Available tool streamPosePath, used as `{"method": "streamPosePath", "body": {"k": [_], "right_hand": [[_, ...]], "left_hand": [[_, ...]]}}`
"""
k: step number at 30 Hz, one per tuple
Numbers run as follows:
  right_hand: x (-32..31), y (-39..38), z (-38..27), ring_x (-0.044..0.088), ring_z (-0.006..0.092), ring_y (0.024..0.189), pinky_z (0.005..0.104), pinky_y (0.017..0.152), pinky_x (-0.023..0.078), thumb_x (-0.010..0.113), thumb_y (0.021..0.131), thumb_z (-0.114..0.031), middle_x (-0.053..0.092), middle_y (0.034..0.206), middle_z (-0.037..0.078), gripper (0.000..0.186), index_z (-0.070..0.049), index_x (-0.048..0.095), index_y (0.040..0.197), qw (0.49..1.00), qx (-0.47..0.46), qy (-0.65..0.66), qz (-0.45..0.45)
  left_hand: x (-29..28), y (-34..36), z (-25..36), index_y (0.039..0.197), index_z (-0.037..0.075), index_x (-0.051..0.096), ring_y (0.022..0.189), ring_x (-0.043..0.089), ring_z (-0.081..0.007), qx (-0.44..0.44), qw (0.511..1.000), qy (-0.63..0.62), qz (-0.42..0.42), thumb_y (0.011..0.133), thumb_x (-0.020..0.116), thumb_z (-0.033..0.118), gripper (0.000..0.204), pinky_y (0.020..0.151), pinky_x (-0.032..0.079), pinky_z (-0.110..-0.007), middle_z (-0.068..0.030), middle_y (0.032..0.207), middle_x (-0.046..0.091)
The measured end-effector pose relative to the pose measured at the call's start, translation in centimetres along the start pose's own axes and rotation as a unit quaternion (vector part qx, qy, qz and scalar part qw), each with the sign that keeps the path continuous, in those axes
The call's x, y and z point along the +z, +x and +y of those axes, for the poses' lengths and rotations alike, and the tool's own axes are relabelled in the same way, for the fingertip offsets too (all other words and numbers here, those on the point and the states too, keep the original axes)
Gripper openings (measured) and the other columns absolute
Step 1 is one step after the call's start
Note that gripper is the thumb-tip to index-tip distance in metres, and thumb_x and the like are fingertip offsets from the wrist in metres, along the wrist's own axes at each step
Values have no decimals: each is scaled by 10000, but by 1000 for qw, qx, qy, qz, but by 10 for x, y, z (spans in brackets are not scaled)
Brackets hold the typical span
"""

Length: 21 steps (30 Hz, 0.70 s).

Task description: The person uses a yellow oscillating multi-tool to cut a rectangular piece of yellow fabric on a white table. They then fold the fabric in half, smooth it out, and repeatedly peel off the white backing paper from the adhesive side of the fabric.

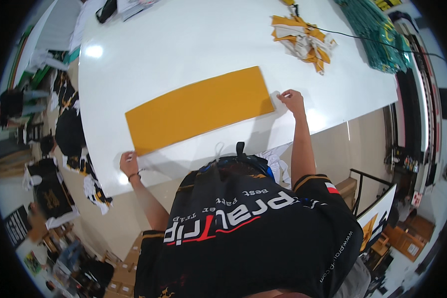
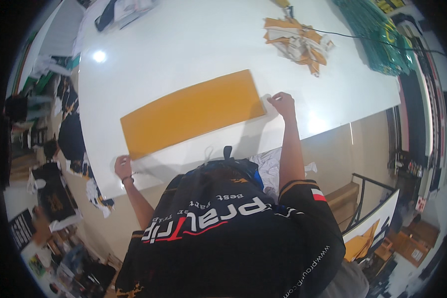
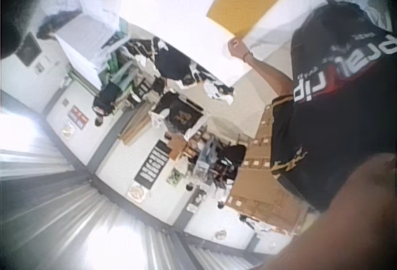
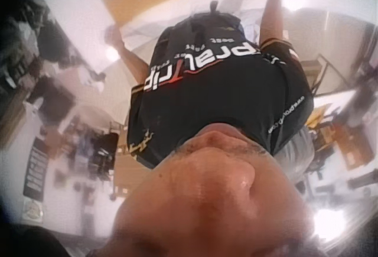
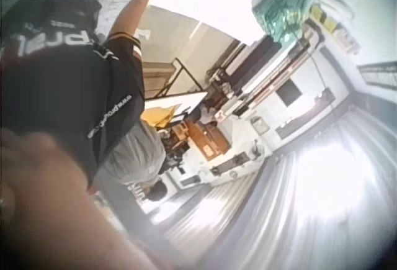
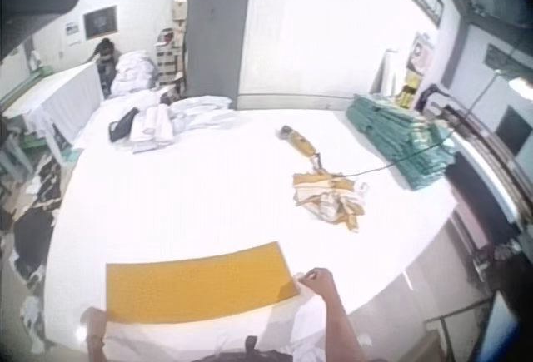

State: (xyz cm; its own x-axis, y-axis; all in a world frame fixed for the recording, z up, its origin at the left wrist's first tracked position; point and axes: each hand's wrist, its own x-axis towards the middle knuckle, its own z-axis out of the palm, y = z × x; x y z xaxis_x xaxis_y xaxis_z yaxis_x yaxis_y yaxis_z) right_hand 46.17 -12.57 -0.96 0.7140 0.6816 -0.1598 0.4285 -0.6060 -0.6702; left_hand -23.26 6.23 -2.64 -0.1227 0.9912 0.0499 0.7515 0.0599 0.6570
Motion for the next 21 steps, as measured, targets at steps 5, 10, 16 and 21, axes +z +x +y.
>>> {"method": "streamPosePath", "body": {"k": [5,10,16,21], "right_hand": [[-42,65,29,687,184,759,323,737,542,809,794,-295,734,803,84,287,-40,753,914,972,66,55,219],[-72,138,79,668,338,1047,453,919,532,751,796,-350,685,1079,162,538,-160,613,1280,936,181,-45,298],[-94,176,91,661,355,1063,465,912,538,714,825,-403,667,1131,172,452,-205,658,1228,914,265,-64,302],[-120,184,98,710,305,954,434,849,545,712,866,-392,743,976,145,340,-82,762,994,923,96,-2,373]], "left_hand": [[-13,17,9,960,49,736,670,594,-122,-10,1000,13,13,841,779,187,187,616,496,-287,-44,786,683],[-33,16,33,1022,53,727,580,560,-103,-57,998,-4,-14,882,753,192,198,562,474,-258,-33,748,664],[-40,14,62,1056,54,720,588,561,-94,-72,997,3,-41,909,729,181,195,561,476,-243,-31,786,678],[-38,19,93,1095,28,708,678,609,-104,-16,996,9,-83,921,714,174,227,612,501,-250,-47,869,711]]}}
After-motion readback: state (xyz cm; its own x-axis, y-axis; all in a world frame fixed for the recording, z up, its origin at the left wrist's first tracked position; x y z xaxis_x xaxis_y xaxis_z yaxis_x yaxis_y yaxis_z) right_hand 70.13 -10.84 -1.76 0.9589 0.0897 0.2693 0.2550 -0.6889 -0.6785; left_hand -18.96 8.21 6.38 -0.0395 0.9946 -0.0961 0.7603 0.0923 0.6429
